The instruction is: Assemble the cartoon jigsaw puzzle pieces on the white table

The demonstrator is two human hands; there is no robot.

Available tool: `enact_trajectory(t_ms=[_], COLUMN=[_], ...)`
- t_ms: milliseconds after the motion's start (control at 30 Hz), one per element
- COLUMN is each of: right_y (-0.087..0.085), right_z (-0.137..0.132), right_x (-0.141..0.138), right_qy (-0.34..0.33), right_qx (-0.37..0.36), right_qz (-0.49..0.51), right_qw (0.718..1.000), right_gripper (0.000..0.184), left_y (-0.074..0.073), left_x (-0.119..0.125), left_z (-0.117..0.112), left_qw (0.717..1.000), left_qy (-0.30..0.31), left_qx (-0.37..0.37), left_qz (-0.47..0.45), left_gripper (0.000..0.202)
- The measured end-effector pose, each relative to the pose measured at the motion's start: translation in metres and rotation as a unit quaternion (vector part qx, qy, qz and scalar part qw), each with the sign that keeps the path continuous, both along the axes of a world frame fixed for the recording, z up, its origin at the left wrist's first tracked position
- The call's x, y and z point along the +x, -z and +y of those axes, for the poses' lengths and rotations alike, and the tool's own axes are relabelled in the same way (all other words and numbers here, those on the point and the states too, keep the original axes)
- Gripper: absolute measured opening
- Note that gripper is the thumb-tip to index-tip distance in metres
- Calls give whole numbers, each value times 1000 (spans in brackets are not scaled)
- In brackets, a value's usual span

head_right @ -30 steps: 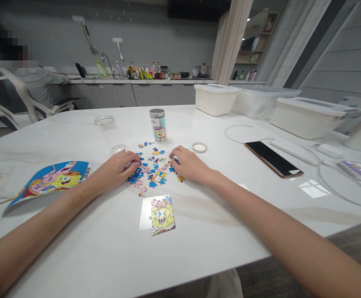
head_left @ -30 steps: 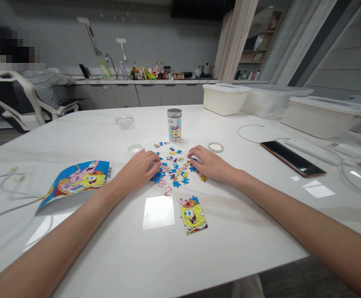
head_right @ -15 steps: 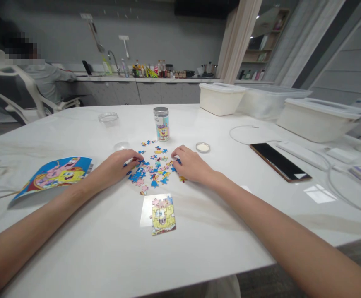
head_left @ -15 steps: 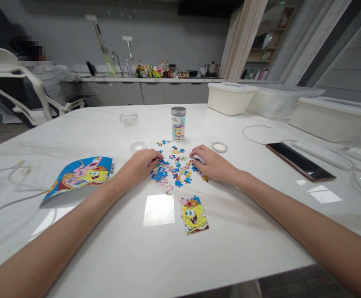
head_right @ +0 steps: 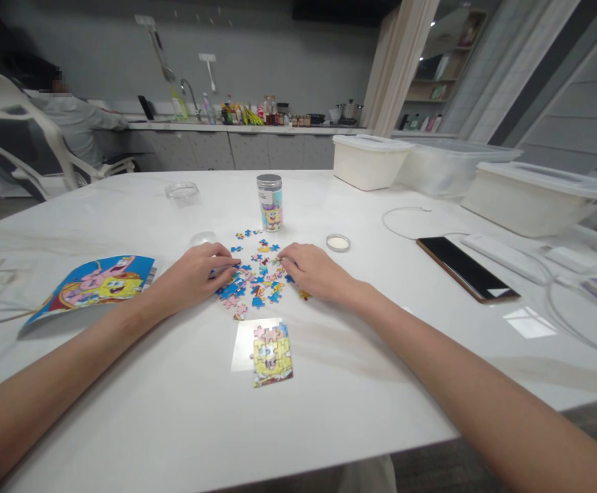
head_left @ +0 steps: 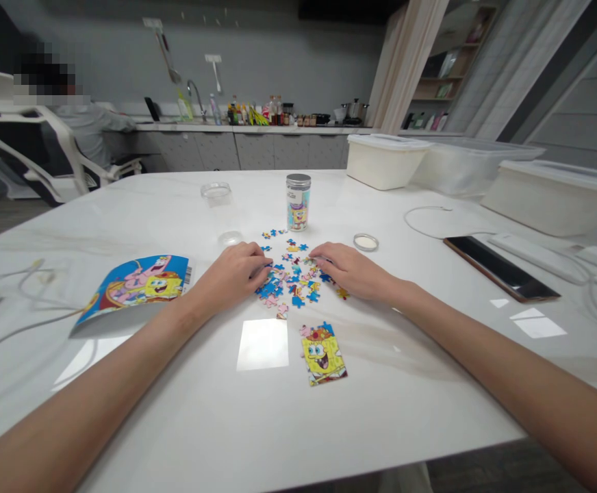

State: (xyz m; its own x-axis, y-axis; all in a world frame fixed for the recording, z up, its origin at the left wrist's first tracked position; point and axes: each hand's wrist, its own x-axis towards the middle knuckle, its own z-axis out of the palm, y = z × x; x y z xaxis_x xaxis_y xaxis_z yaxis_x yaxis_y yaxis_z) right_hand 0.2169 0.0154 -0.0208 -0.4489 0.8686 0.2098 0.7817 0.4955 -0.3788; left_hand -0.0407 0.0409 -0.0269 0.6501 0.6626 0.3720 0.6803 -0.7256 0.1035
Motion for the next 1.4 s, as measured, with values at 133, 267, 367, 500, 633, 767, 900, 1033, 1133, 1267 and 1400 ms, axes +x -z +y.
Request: enact_trajectory(t_ms=[133, 267, 367, 500, 633, 767, 900, 1033, 1133, 1267, 1400], right_y=[-4, 0, 2, 1, -4, -9, -11, -18, -22, -21, -20], right_z=[6, 10, 11, 21, 31, 31, 28, 26, 28, 32, 33], right_x=[8, 12, 12, 20, 32, 39, 45, 53, 62, 73, 73], right_qy=[58, 12, -12, 81, 99, 58, -14, -79, -94, -89, -97], right_qx=[40, 50, 43, 18, -102, -191, -222, -215, -214, -230, -234], right_qz=[25, 20, 14, 46, 109, 127, 116, 66, 45, 49, 55], right_qw=[997, 998, 999, 996, 984, 972, 968, 971, 971, 968, 966], right_gripper=[27, 25, 26, 27, 27, 18, 32, 36, 36, 34, 33], left_y=[-4, -8, -5, 2, 3, 2, 2, 1, 0, -1, 1], left_x=[-2, -1, 0, 0, -3, -7, -10, -8, -7, -6, -5], left_z=[-4, -8, -8, -3, 2, 4, 6, 4, 2, 2, 3], left_qw=[1000, 995, 991, 991, 994, 996, 998, 999, 999, 999, 999], left_qy=[5, 99, 132, 132, 102, 67, 48, 29, 24, 17, 20], left_qx=[8, -1, -9, 3, 28, 36, 28, 28, 27, 21, 23], left_qz=[2, 25, 27, 19, 29, 35, 28, 33, 33, 37, 34], left_gripper=[38, 34, 31, 26, 26, 25, 24, 26, 26, 25, 26])
